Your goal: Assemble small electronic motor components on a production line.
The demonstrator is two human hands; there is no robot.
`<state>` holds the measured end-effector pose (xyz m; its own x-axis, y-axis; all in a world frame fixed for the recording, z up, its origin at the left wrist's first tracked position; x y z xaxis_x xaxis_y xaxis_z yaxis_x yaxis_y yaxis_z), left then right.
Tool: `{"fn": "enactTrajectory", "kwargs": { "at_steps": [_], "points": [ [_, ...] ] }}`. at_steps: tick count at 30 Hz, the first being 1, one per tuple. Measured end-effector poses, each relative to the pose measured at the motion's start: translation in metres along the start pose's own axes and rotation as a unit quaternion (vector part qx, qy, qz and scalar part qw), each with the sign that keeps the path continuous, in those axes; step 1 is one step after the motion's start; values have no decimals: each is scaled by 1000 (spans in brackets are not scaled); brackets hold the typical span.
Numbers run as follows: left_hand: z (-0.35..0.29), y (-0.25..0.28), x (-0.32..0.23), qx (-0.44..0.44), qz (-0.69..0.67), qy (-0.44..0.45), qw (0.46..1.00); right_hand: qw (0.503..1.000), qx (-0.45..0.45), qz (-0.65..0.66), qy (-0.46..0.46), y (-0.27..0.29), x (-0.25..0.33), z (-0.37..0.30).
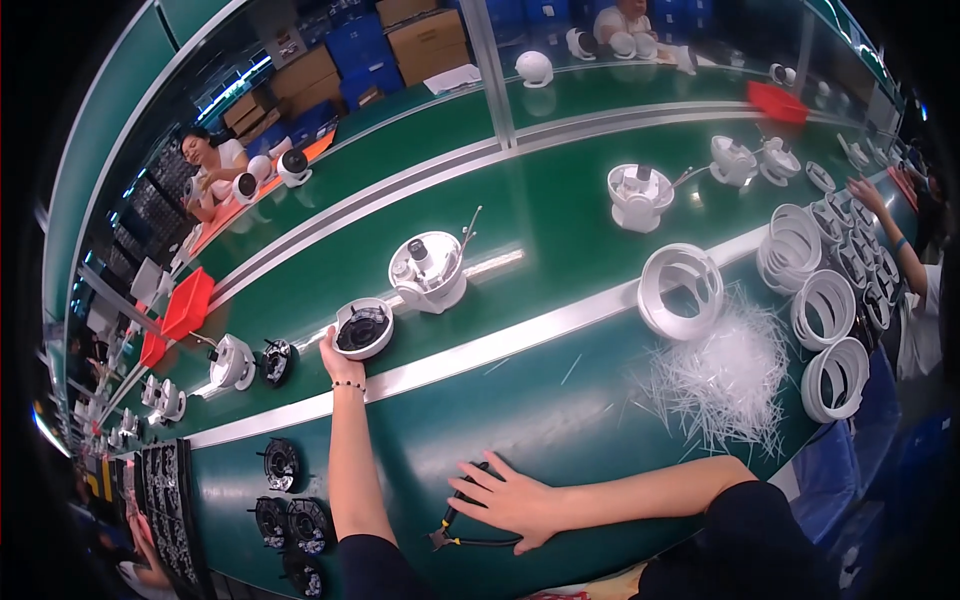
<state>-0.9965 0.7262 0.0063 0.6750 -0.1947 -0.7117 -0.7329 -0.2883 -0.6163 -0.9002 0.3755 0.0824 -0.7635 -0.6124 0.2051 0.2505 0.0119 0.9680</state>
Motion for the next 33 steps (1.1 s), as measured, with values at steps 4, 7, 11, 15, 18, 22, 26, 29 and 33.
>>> {"fn": "enactTrajectory", "kwargs": {
  "at_steps": [4,7,11,15,18,22,26,29,33],
  "points": [
    [19,10,-32,-56,297,-379,875,999,30,7,24,-6,-2,15],
    [-52,-64,-54,51,287,-630,720,1000,11,-10,-21,-22,-18,13],
    [-101,-170,-38,284,406,-601,627,985,-100,-65,-122,-14,-48,-5],
    [-82,-208,18,328,674,-553,365,922,-297,-7,-250,40,-87,-14],
    [-77,-216,38,293,784,-490,245,853,-355,33,-381,80,-126,-20],
    [-87,-210,29,329,753,-499,276,848,-340,-59,-402,104,-168,-9],
    [-101,-201,22,397,669,-535,329,828,-306,-209,-420,104,-192,15],
    [-106,-198,17,419,619,-561,354,821,-265,-262,-433,99,-198,29],
    [-104,-194,13,415,610,-559,377,812,-229,-308,-441,95,-205,39]
  ]
}}
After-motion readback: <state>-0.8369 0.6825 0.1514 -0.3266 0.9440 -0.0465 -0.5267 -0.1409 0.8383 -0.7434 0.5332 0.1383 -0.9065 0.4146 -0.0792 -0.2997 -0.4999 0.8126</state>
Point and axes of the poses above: each hand's wrist, its own z-axis towards the middle knuckle, its own y-axis out of the back of the hand, x = y × z, the point moved 3 cm from there along z, towards the middle knuckle, and after that the axes turned 11 degrees about -x, right-handed, at the moved point
